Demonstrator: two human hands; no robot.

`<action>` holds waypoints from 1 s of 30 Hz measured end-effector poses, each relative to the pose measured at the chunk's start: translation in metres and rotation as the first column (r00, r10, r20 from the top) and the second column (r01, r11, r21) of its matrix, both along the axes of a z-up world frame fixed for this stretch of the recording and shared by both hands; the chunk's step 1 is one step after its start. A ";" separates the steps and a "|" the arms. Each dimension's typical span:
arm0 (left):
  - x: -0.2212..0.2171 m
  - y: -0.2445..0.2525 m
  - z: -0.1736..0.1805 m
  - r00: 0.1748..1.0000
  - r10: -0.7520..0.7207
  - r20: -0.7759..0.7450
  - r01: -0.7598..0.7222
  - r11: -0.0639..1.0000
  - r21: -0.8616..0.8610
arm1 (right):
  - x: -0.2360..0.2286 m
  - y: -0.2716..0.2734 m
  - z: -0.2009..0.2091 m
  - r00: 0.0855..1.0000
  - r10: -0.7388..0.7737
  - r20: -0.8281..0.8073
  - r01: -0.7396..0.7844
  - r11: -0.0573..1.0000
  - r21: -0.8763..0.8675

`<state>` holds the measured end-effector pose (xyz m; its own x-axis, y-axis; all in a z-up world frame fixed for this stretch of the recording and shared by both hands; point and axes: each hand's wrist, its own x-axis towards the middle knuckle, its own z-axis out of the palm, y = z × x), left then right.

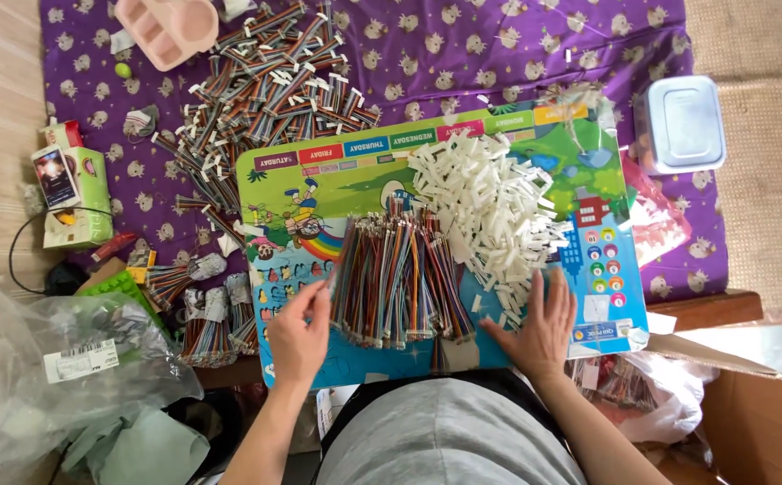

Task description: Sorting and aligning bundles of multi-colored jumper wires with connectors

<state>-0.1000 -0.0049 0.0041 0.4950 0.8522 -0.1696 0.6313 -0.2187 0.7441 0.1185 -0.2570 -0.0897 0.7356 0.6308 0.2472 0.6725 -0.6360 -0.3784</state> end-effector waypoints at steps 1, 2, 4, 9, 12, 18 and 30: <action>0.000 -0.006 -0.005 1.000 -0.003 -0.003 0.003 1.000 -0.002 | 0.002 0.005 -0.001 1.000 -0.003 -0.003 0.003 1.000 -0.002; 0.001 -0.011 -0.010 0.999 -0.048 0.008 0.048 0.998 -0.028 | 0.006 0.012 -0.003 1.000 0.000 -0.032 0.001 1.000 0.007; 0.003 -0.018 -0.012 0.995 -0.094 0.021 0.095 0.994 -0.054 | 0.014 0.026 -0.007 0.998 0.001 -0.059 0.000 1.000 0.015; 0.004 -0.018 -0.010 0.984 -0.179 0.016 0.179 0.983 -0.041 | 0.037 0.053 -0.001 0.999 0.042 -0.030 -0.042 0.999 0.001; 0.001 -0.009 -0.017 0.977 -0.215 0.003 0.215 0.976 -0.033 | 0.087 0.077 -0.004 0.991 0.079 0.112 -0.095 0.986 0.139; 0.003 0.014 -0.019 0.985 -0.165 -0.054 0.156 0.978 -0.139 | 0.165 0.170 0.031 0.925 0.278 -0.258 -0.298 0.953 -0.044; 0.022 0.032 -0.023 0.979 -0.179 -0.100 0.163 0.975 -0.149 | 0.163 0.258 0.013 0.640 0.729 -0.245 -0.764 0.569 -0.305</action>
